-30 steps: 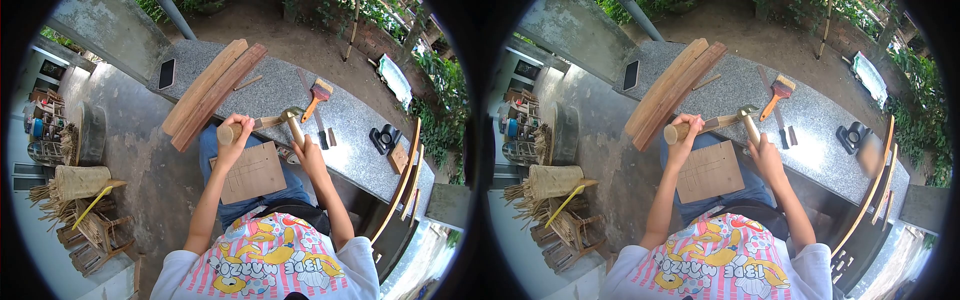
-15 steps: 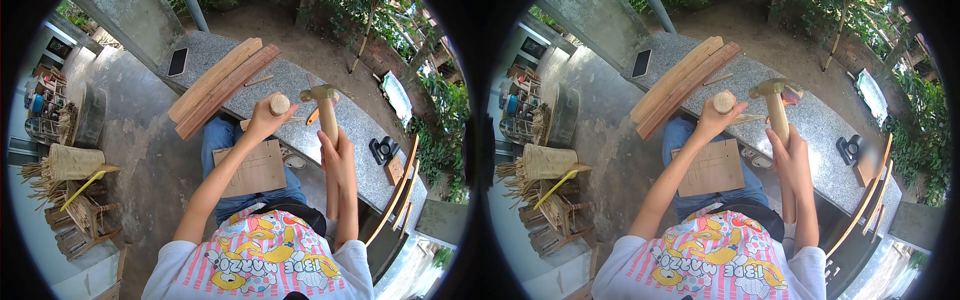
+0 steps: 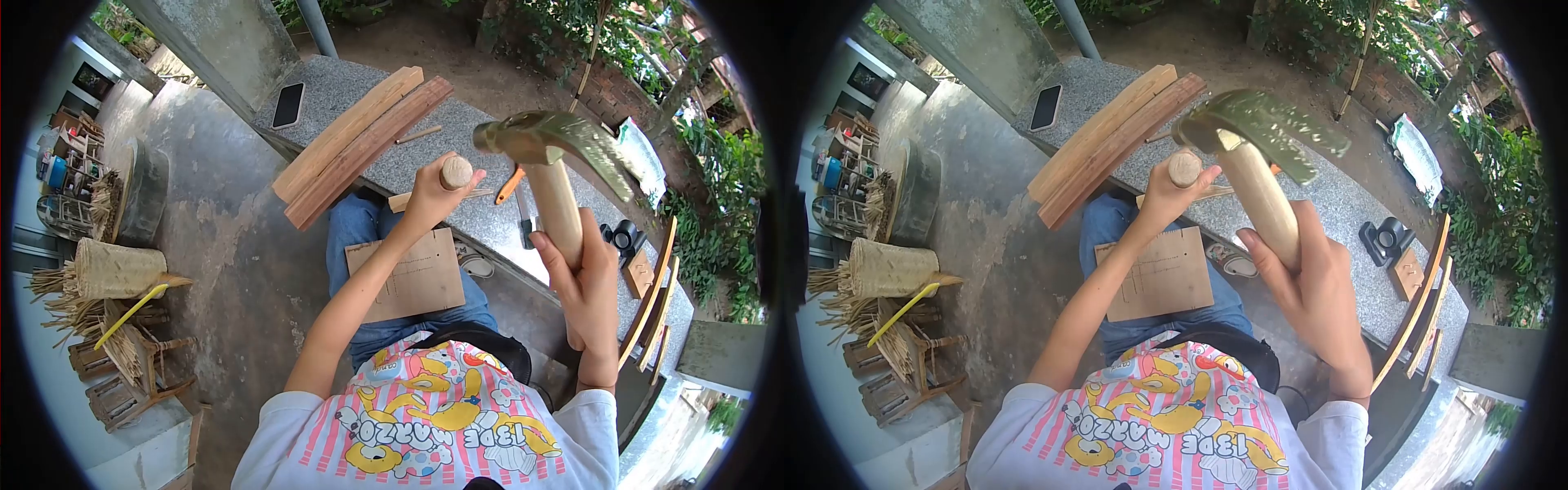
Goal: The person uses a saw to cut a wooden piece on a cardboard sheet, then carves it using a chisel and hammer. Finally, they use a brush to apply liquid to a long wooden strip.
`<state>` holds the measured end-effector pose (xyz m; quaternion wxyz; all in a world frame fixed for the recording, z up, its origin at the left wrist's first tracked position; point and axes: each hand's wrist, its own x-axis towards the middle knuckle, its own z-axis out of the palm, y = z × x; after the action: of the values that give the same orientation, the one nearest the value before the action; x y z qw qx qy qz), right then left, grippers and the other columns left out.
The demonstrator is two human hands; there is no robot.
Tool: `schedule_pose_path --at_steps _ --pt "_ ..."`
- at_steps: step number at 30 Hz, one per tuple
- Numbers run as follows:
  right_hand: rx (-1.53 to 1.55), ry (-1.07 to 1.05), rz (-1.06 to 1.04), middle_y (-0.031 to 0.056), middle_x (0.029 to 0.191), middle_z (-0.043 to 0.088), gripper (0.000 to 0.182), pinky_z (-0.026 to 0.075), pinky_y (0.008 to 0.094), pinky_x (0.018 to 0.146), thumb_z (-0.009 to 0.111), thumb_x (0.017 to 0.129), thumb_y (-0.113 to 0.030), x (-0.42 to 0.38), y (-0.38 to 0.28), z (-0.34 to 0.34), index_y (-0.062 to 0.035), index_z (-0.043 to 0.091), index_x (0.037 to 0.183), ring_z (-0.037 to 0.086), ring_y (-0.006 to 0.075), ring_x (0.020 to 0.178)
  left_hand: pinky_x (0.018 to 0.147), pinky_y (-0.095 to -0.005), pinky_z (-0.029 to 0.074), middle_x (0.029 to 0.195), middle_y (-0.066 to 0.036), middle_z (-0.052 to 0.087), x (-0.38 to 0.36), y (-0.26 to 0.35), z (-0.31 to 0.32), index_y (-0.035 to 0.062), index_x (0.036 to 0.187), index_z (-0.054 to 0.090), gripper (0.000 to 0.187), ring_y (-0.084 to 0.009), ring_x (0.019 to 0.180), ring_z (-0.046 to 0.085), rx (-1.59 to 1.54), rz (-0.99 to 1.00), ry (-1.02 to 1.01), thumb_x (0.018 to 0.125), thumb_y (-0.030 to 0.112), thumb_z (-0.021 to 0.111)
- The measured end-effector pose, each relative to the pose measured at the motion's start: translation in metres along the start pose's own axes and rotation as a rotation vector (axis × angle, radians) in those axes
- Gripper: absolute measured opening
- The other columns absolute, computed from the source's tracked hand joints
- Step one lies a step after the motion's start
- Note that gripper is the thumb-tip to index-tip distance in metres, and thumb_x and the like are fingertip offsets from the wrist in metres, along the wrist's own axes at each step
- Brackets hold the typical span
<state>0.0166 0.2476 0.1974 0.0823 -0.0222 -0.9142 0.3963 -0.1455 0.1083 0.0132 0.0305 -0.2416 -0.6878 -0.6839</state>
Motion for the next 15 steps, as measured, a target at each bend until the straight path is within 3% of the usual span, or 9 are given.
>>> schedule_pose_path --at_steps 3,6,7,8,10,12,15 --pt "0.14 0.13 -0.011 0.0143 0.066 0.061 0.027 0.046 0.0313 0.051 0.07 0.092 -0.017 0.005 0.0 0.006 0.0011 0.051 0.099 0.063 0.0217 0.054 0.057 -0.0275 0.045 0.064 -0.003 0.056 0.001 0.002 -0.001 0.0036 0.077 0.056 0.031 -0.008 0.062 0.049 0.069 -0.076 -0.026 0.084 0.023 0.079" --pt "-0.17 -0.038 -0.052 0.0219 0.063 0.06 0.03 0.046 0.0382 0.051 0.067 0.094 -0.021 0.013 0.041 0.038 0.0017 0.048 0.098 0.064 0.0361 0.056 0.057 -0.0272 0.044 0.064 -0.002 0.055 0.001 0.006 -0.003 0.0039 0.076 0.056 0.03 -0.0084 0.061 0.049 0.051 -0.078 -0.037 0.085 0.022 0.078" --pt "-0.046 -0.141 0.022 0.0241 0.062 0.059 0.031 0.046 0.0416 0.05 0.066 0.094 -0.024 0.016 0.048 0.04 0.0022 0.049 0.097 0.063 0.0418 0.058 0.057 -0.0271 0.044 0.063 -0.002 0.054 0.001 0.004 -0.003 0.0042 0.075 0.055 0.03 -0.008 0.061 0.049 0.038 0.012 -0.006 0.085 0.021 0.078" --pt "-0.047 -0.139 0.016 0.0241 0.062 0.059 0.031 0.046 0.0416 0.05 0.066 0.094 -0.024 0.013 0.051 0.036 0.0022 0.049 0.097 0.063 0.0418 0.058 0.056 -0.027 0.044 0.063 -0.002 0.054 0.002 0.001 -0.003 0.0045 0.075 0.054 0.03 -0.0076 0.06 0.049 0.025 0.1 0.024 0.086 0.021 0.077" --pt "-0.067 -0.088 0.001 0.0229 0.061 0.059 0.031 0.045 0.0405 0.049 0.066 0.094 -0.024 0.009 0.027 0.016 0.0023 0.05 0.096 0.063 0.0392 0.056 0.056 -0.0271 0.044 0.064 -0.001 0.055 0.001 0.003 -0.007 0.0044 0.075 0.055 0.028 -0.0071 0.061 0.051 0.002 0.066 0.0 0.086 0.02 0.076" --pt "-0.02 -0.04 0.07 0.0182 0.063 0.061 0.028 0.045 0.0356 0.05 0.067 0.094 -0.022 0.006 0.006 0.005 0.0013 0.051 0.097 0.065 0.0292 0.055 0.065 -0.0254 0.049 0.077 -0.001 0.065 0.002 0.004 -0.012 0.003 0.087 0.064 0.012 -0.0055 0.074 0.058 0.087 -0.185 -0.091 0.087 0.011 0.073" --pt "0.088 0.12 -0.034 0.017 0.067 0.063 0.026 0.047 0.0324 0.052 0.069 0.092 -0.017 0.008 0.0 0.007 0.0009 0.052 0.1 0.066 0.0243 0.057 0.058 -0.0272 0.046 0.067 -0.001 0.058 0.005 0.007 -0.008 0.0037 0.08 0.059 0.022 -0.0066 0.064 0.053 0.092 -0.139 -0.045 0.087 0.017 0.075"
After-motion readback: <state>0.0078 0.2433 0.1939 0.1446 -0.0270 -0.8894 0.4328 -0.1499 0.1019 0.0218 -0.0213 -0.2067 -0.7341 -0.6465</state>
